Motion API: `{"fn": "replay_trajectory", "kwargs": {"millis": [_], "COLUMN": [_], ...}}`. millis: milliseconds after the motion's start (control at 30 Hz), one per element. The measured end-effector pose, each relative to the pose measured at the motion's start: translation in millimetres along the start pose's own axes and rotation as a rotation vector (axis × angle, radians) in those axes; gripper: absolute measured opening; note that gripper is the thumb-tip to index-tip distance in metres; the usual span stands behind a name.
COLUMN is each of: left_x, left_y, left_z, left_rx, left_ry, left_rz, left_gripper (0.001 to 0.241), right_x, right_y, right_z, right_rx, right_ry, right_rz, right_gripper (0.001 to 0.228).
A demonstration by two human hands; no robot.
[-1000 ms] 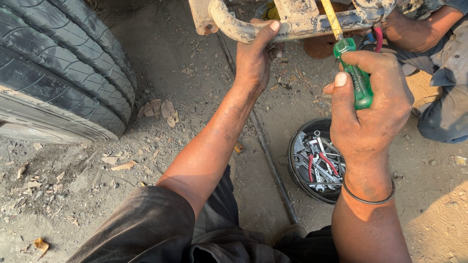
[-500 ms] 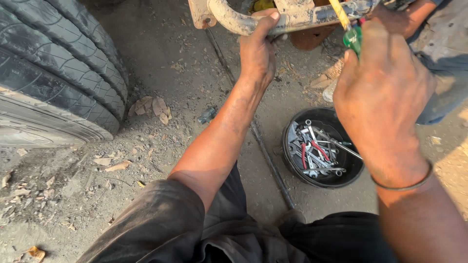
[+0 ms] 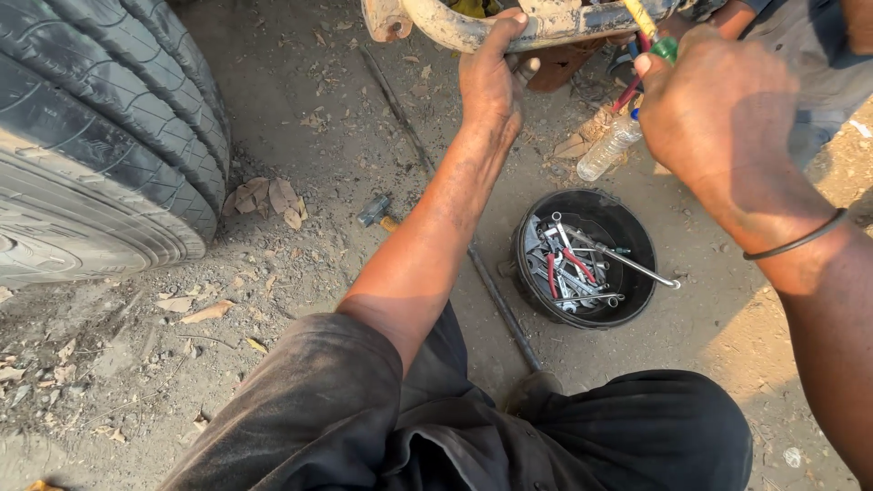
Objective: The person uses a screwdriver to adjust a component under the front of a vehicle. They hold the tool with both hands and apply torque to a fastener while seated on the ground.
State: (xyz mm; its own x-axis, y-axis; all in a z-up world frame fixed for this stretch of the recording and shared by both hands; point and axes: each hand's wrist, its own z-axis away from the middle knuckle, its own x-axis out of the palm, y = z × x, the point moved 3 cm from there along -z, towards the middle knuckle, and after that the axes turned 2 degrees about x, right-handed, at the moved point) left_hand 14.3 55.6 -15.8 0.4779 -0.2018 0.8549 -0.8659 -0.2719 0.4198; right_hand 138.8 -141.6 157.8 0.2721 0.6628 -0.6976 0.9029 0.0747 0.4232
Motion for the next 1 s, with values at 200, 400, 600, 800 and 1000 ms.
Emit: {"fn": "replay_trajectory", "kwargs": {"millis": [200,400,600,800,1000], "left_x": [4,2,6,14,28], "left_y": [0,1,10,16,20], "left_z": [1,3,7,14,25], "left_rx": [0.005,-0.016,-0.054,-0.053,-0.057], "left_ry": [-0.012,-0.019,-0.016,0.024,0.143], "left_rz": [-0.005,-0.011,-0.015,0.001,0.014], "left_gripper": [0.036,0.038,0.04,0.039,0.037], "right_x": [37,51,46,25,-20], "right_y": [21,27,17,35,8], "right_z": [-9,11,7,-11,-14], "right_rx": [0.603,0.8,0.777,0.438,-0.175], "right_ry": [-0.412,-0.594,-0.731,-0.456,-0.079], "right_rz": [-0.857,-1.816,-2.115,-0.655,0.108], "right_gripper": [0.039,0.031,0.033,0.033,0.033]}}
